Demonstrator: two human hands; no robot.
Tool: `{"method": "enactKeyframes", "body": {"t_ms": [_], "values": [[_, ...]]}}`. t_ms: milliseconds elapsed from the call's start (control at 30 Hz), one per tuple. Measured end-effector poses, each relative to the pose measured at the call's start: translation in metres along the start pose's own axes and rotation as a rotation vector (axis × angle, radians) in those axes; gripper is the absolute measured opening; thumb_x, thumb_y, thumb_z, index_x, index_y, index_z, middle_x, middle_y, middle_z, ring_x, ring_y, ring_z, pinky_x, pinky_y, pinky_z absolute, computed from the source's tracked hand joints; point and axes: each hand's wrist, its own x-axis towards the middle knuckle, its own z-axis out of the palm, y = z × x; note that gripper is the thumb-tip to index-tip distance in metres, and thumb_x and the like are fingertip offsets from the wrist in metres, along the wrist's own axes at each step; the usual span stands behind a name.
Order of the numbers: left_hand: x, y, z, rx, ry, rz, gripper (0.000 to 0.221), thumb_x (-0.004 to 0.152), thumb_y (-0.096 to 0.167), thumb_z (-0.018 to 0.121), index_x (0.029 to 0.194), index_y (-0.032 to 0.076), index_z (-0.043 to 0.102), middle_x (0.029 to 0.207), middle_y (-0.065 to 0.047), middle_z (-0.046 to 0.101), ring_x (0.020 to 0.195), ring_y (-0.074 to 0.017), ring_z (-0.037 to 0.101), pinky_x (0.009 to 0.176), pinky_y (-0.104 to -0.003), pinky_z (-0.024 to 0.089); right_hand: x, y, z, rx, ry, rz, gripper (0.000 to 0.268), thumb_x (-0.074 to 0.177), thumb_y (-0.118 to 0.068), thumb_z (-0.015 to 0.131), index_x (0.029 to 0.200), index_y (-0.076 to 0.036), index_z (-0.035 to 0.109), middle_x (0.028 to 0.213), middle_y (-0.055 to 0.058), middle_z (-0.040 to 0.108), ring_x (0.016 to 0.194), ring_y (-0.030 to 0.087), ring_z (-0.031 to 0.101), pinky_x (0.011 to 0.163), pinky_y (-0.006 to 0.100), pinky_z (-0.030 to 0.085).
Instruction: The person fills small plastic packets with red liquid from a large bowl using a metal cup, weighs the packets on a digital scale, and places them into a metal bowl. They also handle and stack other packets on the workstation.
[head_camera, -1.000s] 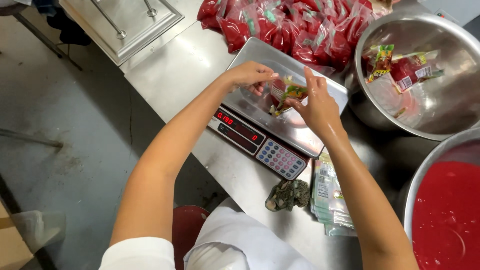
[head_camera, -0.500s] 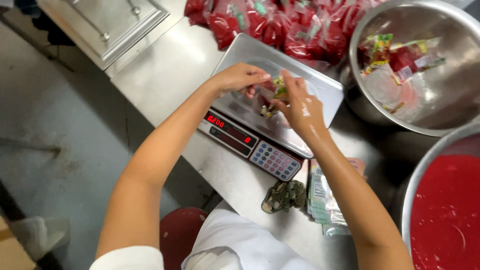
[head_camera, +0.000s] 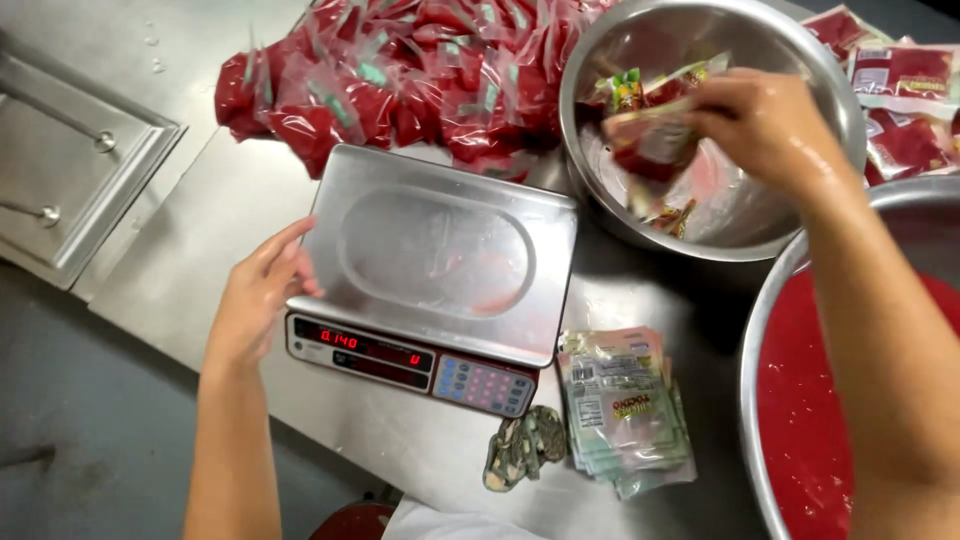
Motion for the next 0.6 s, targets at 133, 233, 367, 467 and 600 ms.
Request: {"method": "enactKeyframes", "body": {"t_ms": [133,233,367,467,600], "values": [[0.007,-0.023,-0.007,-0.040,0.102,0.020,0.060,0.099,0.034,0.048,0.145,-0.004,0.044,0.076,0.000,0.048,0.069,-0.0133,0.050,0.072,-0.029,0.051,-0.005,0.117,0.042,-0.260,0.021,0.096,0.013,0.094,-0.006,0.061,0.083,-0.007,0.067,0.083,0.010,0.062,0.073,0.030,0.058,0.065,0.039,0.042],[0.010,-0.040,-0.008,-0.046,0.160,-0.040,0.057,0.099,0.033,0.049,0.142,-0.005,0.047,0.083,0.000,0.051,0.069,-0.0120,0.051,0.071,-0.028,0.052,-0.010,0.187,0.081,-0.218,-0.031,0.287,0.016,0.093,-0.003,0.057,0.078,-0.003,0.064,0.079,0.015,0.061,0.069,0.032,0.055,0.062,0.042,0.042],[0.013,-0.046,-0.009,-0.047,0.211,-0.105,0.052,0.099,0.032,0.050,0.137,-0.003,0.054,0.090,-0.002,0.054,0.071,-0.0134,0.050,0.073,-0.031,0.055,-0.031,0.264,0.114,-0.210,-0.086,0.647,0.033,0.086,0.002,0.046,0.100,-0.003,0.075,0.094,0.025,0.071,0.091,0.047,0.062,0.079,0.049,0.049],[0.009,-0.043,-0.005,-0.042,0.171,-0.017,0.057,0.099,0.030,0.049,0.145,-0.003,0.046,0.078,0.001,0.046,0.068,-0.0116,0.048,0.070,-0.029,0.053,-0.052,0.285,0.102,-0.153,0.177,0.687,0.035,0.093,0.001,0.050,0.116,-0.007,0.074,0.106,0.027,0.069,0.096,0.048,0.063,0.088,0.051,0.045],[0.011,-0.006,0.051,0.001,0.158,0.070,0.049,0.099,0.027,0.049,0.140,0.000,0.051,0.078,-0.002,0.043,0.068,-0.0134,0.049,0.070,-0.028,0.053,-0.067,0.280,0.038,-0.414,0.358,0.222,0.025,0.087,-0.006,0.058,0.100,-0.010,0.078,0.079,0.015,0.070,0.071,0.037,0.066,0.074,0.041,0.049]]}}
